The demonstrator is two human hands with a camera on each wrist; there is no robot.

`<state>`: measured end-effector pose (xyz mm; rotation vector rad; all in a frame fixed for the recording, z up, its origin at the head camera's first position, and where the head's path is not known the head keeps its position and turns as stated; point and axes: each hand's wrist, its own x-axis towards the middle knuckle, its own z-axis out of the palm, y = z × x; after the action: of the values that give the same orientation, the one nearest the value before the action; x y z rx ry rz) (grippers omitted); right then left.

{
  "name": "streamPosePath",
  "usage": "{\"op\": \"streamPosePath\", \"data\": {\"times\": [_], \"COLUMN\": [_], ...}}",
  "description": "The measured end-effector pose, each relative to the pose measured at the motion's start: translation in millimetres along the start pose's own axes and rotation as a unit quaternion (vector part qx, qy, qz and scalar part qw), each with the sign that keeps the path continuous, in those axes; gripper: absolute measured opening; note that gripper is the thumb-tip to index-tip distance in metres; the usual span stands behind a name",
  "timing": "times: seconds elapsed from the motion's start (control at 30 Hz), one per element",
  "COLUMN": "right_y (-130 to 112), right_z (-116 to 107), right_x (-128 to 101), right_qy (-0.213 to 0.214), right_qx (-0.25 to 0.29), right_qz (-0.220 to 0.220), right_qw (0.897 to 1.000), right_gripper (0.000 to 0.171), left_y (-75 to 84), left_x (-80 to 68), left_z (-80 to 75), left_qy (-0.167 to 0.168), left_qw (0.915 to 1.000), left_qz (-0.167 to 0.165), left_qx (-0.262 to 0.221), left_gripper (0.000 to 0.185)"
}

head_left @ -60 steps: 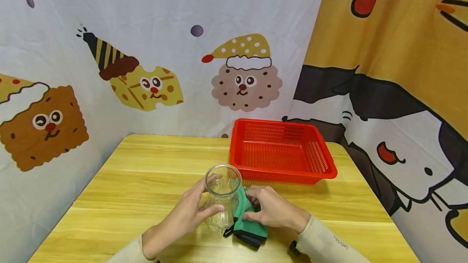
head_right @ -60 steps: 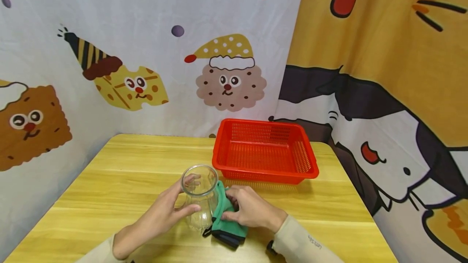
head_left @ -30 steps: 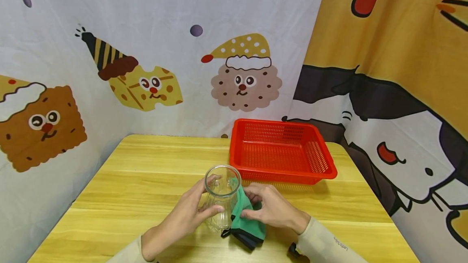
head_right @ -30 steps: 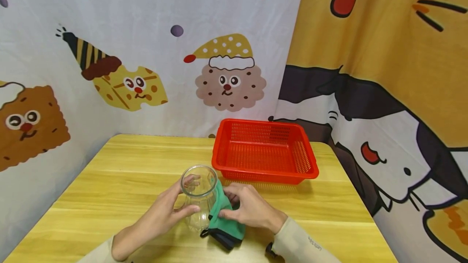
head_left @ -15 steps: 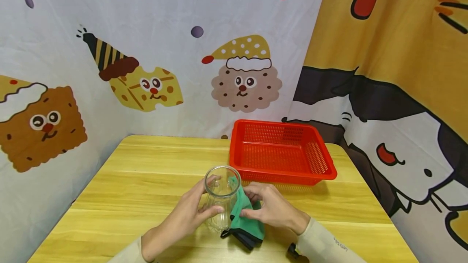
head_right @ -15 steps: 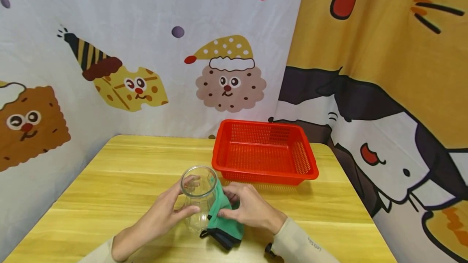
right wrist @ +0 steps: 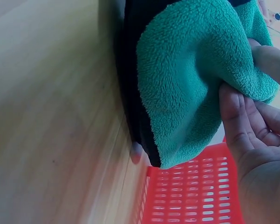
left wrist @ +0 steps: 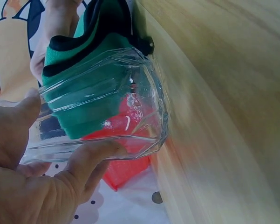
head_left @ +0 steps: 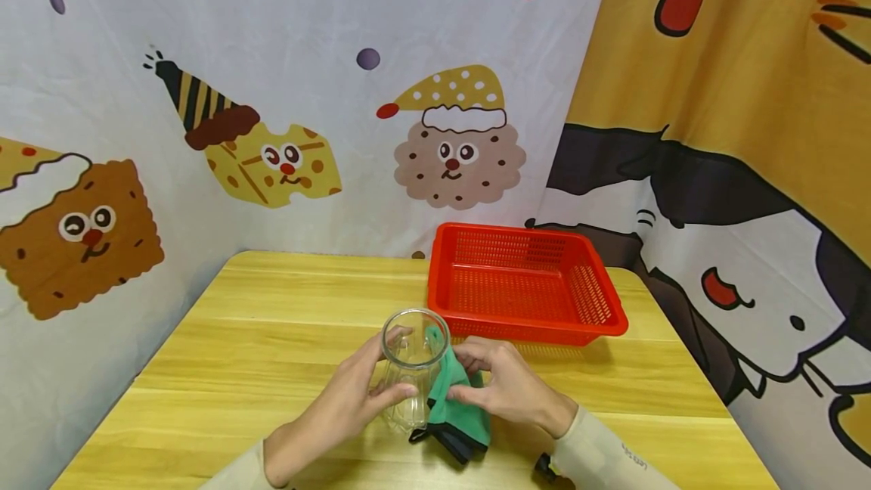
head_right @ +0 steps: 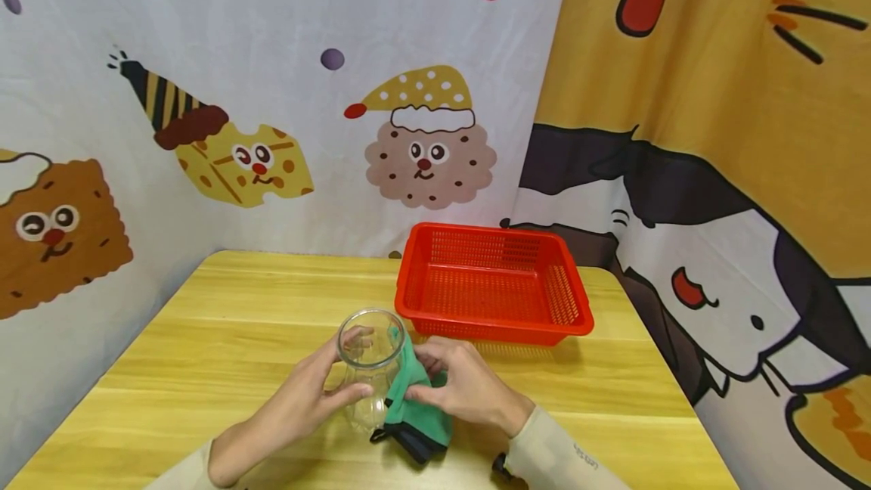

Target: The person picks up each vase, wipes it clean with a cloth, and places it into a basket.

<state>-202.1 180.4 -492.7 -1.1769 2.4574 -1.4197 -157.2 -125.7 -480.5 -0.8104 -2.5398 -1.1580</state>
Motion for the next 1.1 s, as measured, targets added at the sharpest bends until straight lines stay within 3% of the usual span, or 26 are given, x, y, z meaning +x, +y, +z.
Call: {"op": "streamPosePath", "data": {"times": [1.1], "right_y": [-5.6], "right_z": [-2.5], "right_x": [2.3], "right_qy": [0.024], "right_qx": [-0.022], "right_qz": [-0.017], "right_qw": [0.999], "right_gripper": [0.038], "left_y": [-2.1], "left_x": [0.4], "left_z": [-0.1], "left_qy": [-0.008], "left_qw": [0.9999], "left_qz": [-0.006], "left_qx": [-0.002], "left_gripper": [0.082]}}
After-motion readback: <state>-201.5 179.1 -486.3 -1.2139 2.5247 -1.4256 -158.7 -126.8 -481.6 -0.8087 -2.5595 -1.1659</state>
